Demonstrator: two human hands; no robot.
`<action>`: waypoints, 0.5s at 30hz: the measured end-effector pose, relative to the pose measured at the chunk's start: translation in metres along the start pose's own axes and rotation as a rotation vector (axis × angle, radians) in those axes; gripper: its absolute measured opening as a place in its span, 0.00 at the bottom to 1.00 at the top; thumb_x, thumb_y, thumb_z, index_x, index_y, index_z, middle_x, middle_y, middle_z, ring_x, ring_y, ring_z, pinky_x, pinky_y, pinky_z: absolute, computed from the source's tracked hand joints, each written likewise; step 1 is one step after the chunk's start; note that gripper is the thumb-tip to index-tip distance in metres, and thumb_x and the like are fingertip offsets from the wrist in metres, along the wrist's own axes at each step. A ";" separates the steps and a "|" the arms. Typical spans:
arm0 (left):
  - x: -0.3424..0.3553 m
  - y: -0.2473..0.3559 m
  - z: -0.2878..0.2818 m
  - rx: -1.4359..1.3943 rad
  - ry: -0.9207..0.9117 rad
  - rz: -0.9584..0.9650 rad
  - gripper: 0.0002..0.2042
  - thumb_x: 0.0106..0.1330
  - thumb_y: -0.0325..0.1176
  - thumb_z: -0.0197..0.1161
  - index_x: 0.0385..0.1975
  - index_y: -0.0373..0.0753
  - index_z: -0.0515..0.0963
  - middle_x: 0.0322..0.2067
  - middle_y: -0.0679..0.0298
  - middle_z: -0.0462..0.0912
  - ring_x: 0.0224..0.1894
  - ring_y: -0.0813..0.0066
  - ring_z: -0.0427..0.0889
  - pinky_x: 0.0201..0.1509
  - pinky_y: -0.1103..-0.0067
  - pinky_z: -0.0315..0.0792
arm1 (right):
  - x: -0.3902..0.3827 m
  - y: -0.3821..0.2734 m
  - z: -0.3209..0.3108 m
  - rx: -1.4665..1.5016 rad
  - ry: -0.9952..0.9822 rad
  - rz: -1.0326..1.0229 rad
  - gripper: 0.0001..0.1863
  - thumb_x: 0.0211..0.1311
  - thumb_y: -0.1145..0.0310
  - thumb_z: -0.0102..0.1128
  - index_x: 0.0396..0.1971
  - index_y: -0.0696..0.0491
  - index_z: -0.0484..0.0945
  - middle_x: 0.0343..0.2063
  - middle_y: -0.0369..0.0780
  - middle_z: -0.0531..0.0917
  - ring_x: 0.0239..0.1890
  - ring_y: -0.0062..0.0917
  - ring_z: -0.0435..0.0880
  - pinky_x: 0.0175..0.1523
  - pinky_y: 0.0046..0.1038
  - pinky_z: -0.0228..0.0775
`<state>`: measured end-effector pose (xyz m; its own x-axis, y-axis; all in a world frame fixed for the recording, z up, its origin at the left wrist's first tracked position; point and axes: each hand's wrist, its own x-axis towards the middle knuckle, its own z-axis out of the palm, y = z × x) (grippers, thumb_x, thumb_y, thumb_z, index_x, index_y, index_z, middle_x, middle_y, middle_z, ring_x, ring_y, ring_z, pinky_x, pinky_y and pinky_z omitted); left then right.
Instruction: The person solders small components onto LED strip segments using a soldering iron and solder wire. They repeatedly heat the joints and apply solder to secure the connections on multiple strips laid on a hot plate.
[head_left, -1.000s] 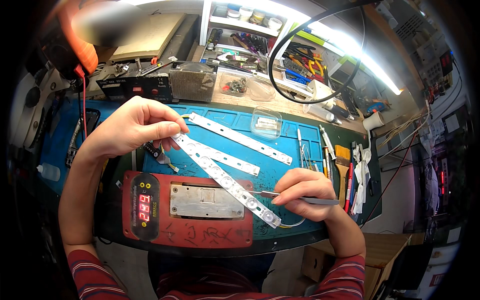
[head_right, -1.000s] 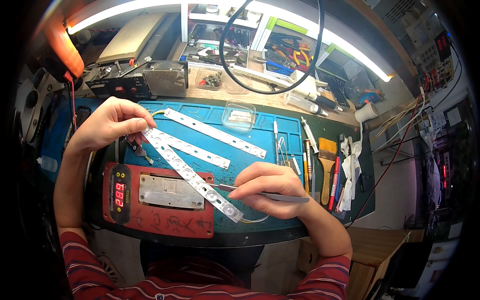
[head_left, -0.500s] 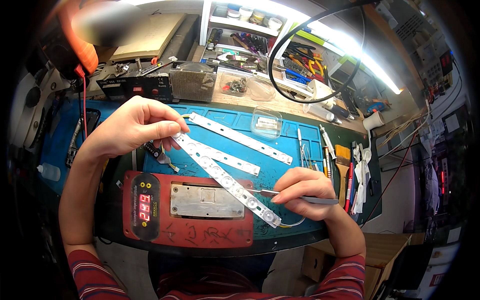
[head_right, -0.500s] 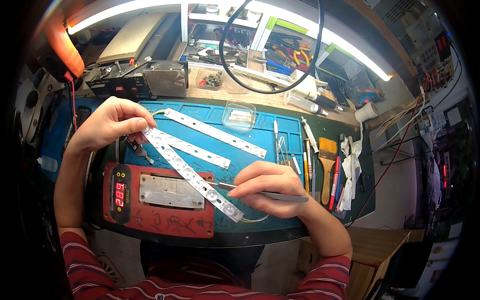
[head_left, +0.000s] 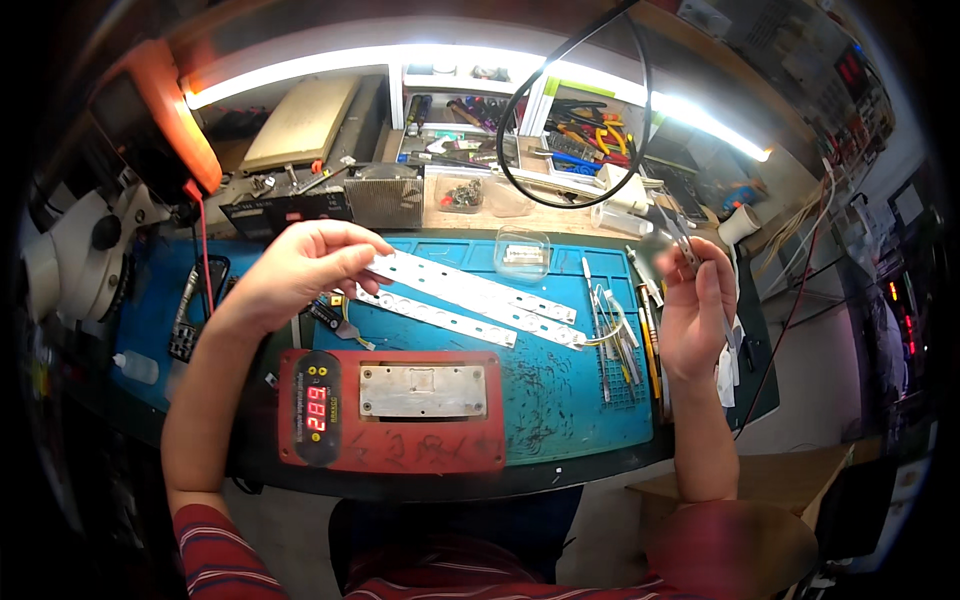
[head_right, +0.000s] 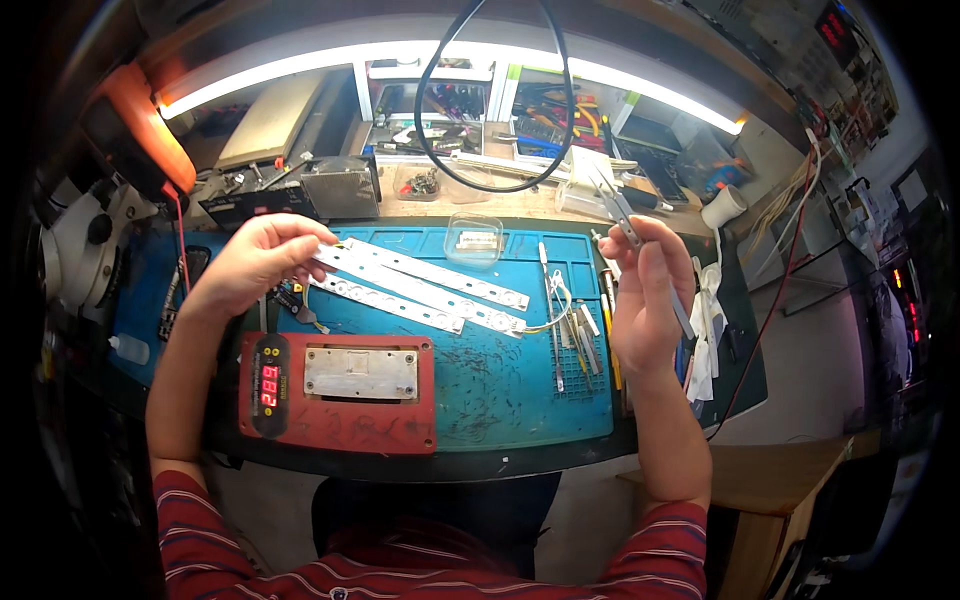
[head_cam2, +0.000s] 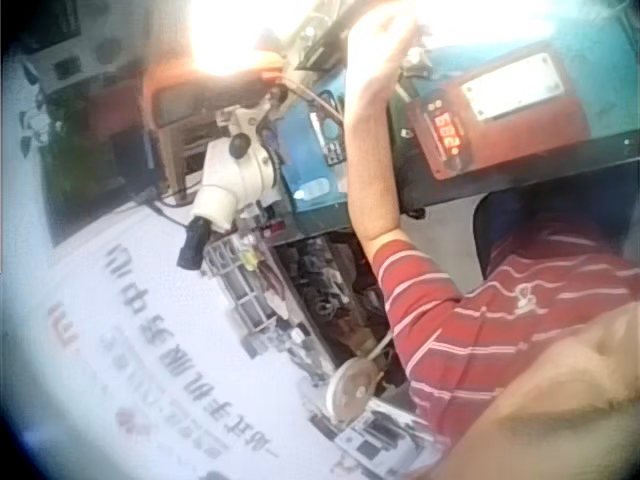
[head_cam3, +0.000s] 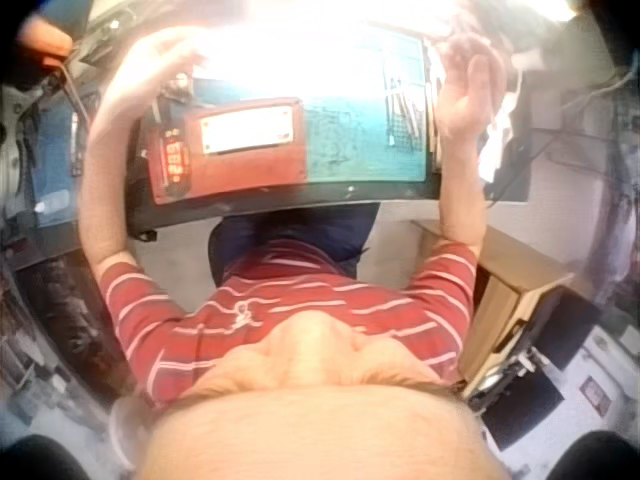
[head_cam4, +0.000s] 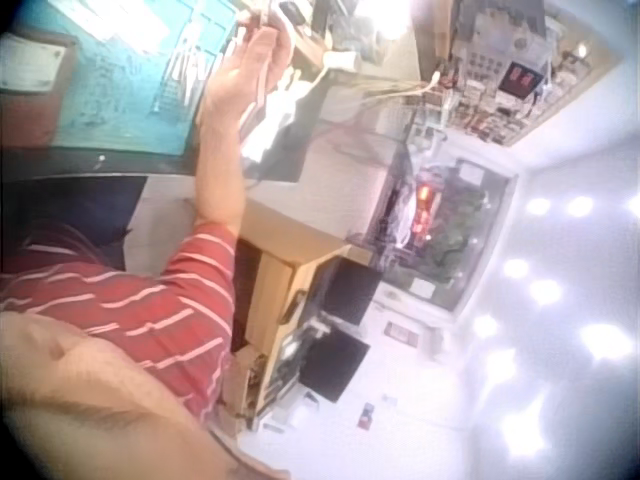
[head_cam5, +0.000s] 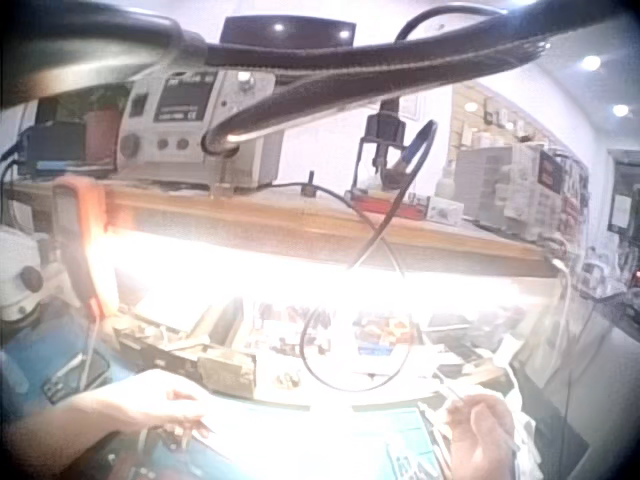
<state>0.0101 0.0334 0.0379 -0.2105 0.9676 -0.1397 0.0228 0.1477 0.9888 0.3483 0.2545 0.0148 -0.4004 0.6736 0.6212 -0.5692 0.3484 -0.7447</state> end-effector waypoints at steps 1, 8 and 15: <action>0.003 -0.001 0.001 0.030 0.012 -0.030 0.13 0.72 0.36 0.60 0.47 0.32 0.79 0.34 0.63 0.85 0.35 0.83 0.83 0.39 0.87 0.76 | 0.001 -0.002 0.000 -0.008 -0.013 -0.019 0.15 0.75 0.67 0.48 0.52 0.60 0.76 0.42 0.43 0.82 0.43 0.25 0.78 0.56 0.32 0.67; 0.008 -0.007 0.003 0.018 -0.094 -0.117 0.12 0.71 0.34 0.61 0.48 0.34 0.77 0.37 0.62 0.85 0.37 0.83 0.83 0.36 0.88 0.73 | 0.000 0.000 0.003 -0.068 -0.017 0.012 0.15 0.74 0.68 0.48 0.50 0.61 0.77 0.41 0.41 0.82 0.42 0.24 0.77 0.54 0.29 0.66; 0.024 -0.003 0.021 0.070 -0.231 -0.179 0.15 0.70 0.38 0.64 0.49 0.34 0.76 0.39 0.61 0.85 0.41 0.80 0.84 0.41 0.85 0.74 | -0.002 0.002 0.001 -0.078 -0.036 0.037 0.14 0.74 0.69 0.51 0.50 0.61 0.78 0.41 0.41 0.82 0.42 0.21 0.78 0.54 0.27 0.67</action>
<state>0.0255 0.0605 0.0303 0.0107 0.9445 -0.3282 0.0742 0.3266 0.9423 0.3478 0.2532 0.0125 -0.4468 0.6637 0.5999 -0.4963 0.3740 -0.7835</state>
